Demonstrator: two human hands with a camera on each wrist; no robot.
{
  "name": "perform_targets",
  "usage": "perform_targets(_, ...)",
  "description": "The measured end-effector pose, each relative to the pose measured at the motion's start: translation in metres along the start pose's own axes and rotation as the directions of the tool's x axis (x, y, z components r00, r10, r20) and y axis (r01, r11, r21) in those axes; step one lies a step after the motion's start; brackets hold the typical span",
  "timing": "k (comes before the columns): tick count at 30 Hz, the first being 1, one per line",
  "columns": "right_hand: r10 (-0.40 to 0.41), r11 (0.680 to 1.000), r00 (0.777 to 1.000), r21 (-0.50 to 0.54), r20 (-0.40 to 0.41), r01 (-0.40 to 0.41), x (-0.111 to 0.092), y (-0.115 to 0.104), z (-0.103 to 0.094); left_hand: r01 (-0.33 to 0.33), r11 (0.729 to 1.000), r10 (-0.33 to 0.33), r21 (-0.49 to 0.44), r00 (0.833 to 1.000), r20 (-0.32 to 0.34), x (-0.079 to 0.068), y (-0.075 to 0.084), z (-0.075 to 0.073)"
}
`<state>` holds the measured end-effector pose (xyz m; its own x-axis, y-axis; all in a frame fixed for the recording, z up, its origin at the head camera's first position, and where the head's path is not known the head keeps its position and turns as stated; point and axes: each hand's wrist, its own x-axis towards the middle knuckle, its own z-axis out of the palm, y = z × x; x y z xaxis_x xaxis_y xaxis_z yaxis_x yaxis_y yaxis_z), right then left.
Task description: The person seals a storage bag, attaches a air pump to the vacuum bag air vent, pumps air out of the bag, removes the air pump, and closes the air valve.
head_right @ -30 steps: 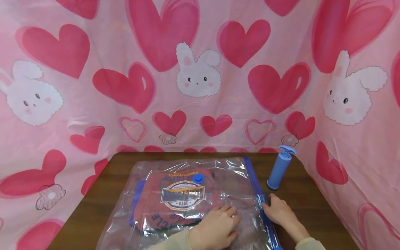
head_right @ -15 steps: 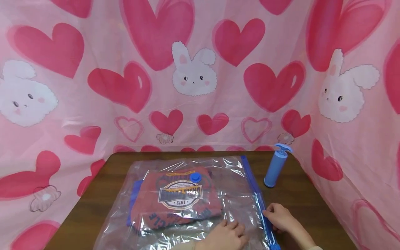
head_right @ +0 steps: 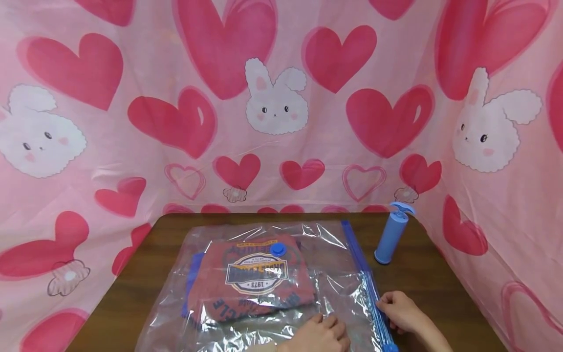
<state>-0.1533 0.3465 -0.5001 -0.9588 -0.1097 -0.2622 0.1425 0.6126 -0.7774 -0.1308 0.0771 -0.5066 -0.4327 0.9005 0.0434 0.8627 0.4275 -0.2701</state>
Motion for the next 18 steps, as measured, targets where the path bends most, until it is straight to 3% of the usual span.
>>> perform_targets(6, 0.037, 0.999, 0.999, -0.001, 0.027, -0.037, -0.002, 0.007, -0.002, -0.010, 1.000, 0.010, 0.006, 0.999, -0.032, -0.003, -0.001, 0.003)
perform_targets(12, 0.008, 1.000, 0.999, 0.027, 0.052, -0.009, -0.009, 0.007, 0.002, -0.028, 0.999, 0.027, -0.022, 0.999, -0.028, -0.009, -0.003, 0.008)
perform_targets(18, 0.001, 1.000, 1.000, 0.013, 0.030, -0.002, -0.011, 0.005, 0.004, -0.054, 0.995, 0.065, 0.081, 0.988, -0.138, -0.017, -0.006, 0.014)
